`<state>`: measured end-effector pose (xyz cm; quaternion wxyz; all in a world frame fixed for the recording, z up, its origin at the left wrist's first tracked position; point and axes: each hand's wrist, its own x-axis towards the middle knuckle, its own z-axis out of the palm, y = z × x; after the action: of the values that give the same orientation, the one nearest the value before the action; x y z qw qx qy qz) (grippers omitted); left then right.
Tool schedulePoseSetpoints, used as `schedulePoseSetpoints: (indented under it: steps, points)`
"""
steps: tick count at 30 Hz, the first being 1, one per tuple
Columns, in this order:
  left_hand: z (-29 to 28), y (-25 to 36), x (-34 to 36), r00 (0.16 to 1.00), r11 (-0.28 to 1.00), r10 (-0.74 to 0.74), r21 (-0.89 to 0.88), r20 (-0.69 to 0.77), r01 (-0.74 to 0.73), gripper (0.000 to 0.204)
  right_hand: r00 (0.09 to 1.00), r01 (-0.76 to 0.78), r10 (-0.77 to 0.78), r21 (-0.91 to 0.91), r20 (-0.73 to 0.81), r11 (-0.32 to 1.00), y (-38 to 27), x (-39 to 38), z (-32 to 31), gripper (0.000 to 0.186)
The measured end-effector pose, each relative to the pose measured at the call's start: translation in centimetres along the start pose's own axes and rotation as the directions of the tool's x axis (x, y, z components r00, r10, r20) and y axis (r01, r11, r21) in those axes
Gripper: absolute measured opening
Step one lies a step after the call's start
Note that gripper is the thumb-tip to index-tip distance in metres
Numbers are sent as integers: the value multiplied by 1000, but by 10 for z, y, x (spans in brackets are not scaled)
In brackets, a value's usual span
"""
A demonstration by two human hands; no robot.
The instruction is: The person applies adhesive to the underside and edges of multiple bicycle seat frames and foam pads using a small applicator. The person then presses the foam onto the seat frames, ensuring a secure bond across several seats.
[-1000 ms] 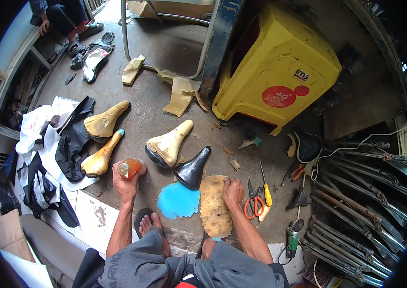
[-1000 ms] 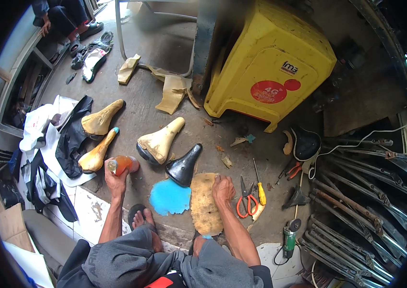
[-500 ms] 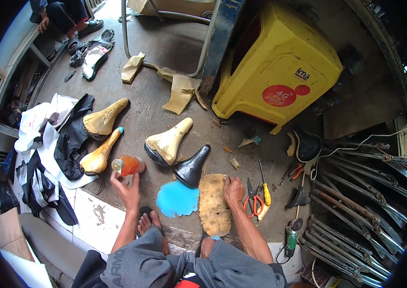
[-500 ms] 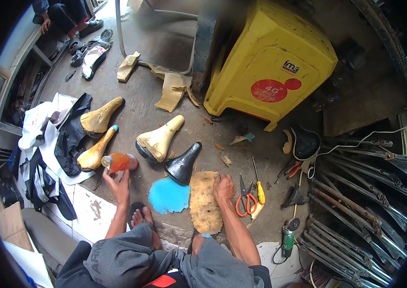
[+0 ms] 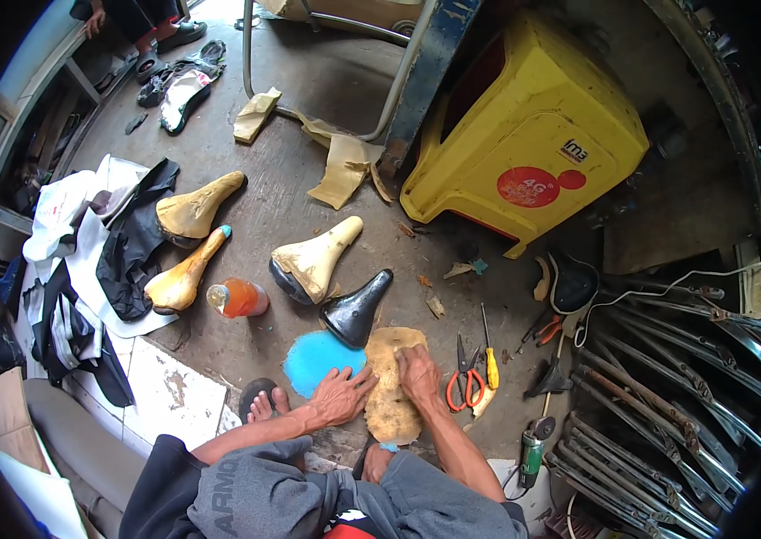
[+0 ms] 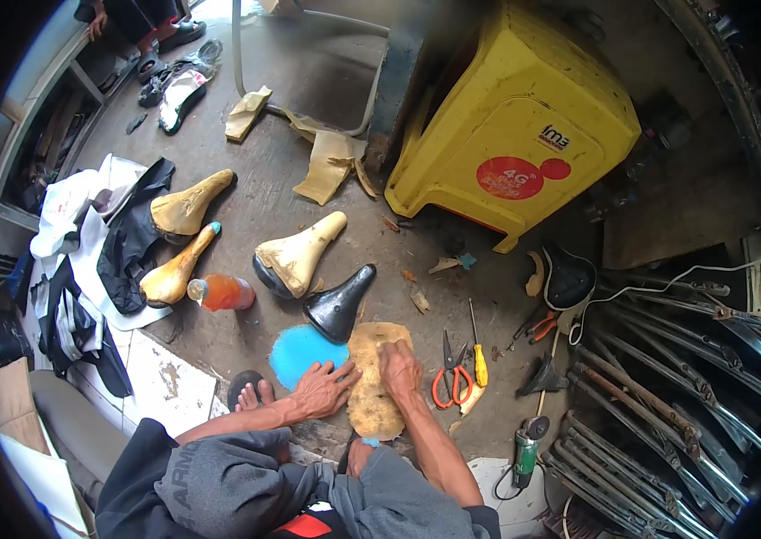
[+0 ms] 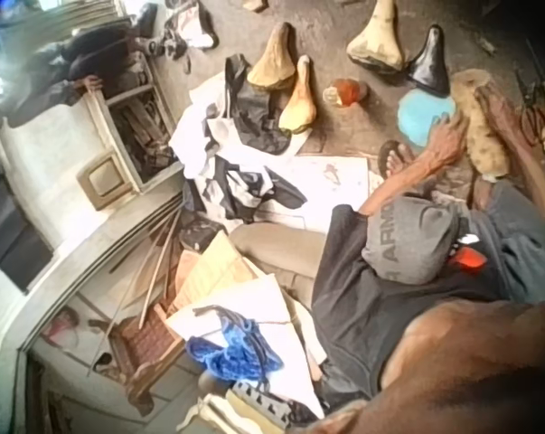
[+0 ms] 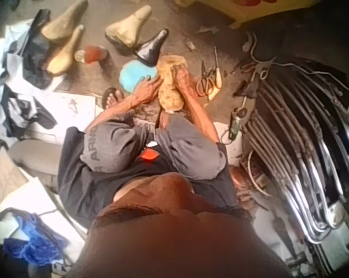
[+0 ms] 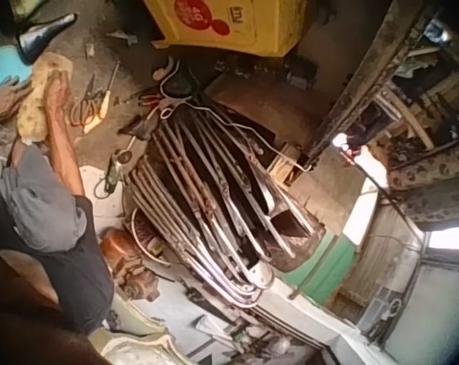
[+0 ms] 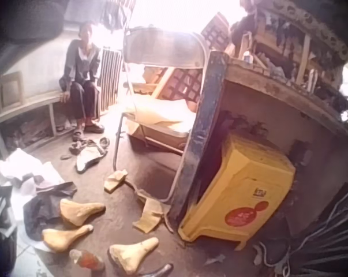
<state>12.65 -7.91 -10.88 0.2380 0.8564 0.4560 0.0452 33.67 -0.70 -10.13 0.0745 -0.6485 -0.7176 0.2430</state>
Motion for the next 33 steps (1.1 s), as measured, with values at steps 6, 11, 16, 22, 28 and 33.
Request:
schedulePoseSetpoints:
  steps: [6, 11, 16, 22, 28, 33]
  points:
    - [-3, 1, -2, 1000, 1000, -13, -19, -5, 13, 57, 999, -24, 28, 141, -30, 990, -14, 12, -12, 23]
    - [-7, 1, -1, 1000, 1000, -14, 1, 3, 14, 59, 984, 84, -78, 30, -162, 996, -22, 36, 8, 19]
    - [-6, -1, -2, 1000, 997, -31, -73, 3, 31, 56, 972, 235, -236, 55, 3, 970, -21, 14, 16, 13]
    - [2, -8, -7, 999, 991, -34, -132, -5, 33, 47, 903, 387, -373, -25, 212, 922, -16, -22, 8, 13]
    - [-2, -9, -9, 999, 991, -34, -130, 11, 35, 49, 938, 322, -321, 17, 127, 947, -25, -12, -13, 13]
    - [-7, -4, -4, 1000, 999, -2, -50, -11, 2, 55, 979, 205, -205, 13, 3, 979, -18, -4, -6, 9]
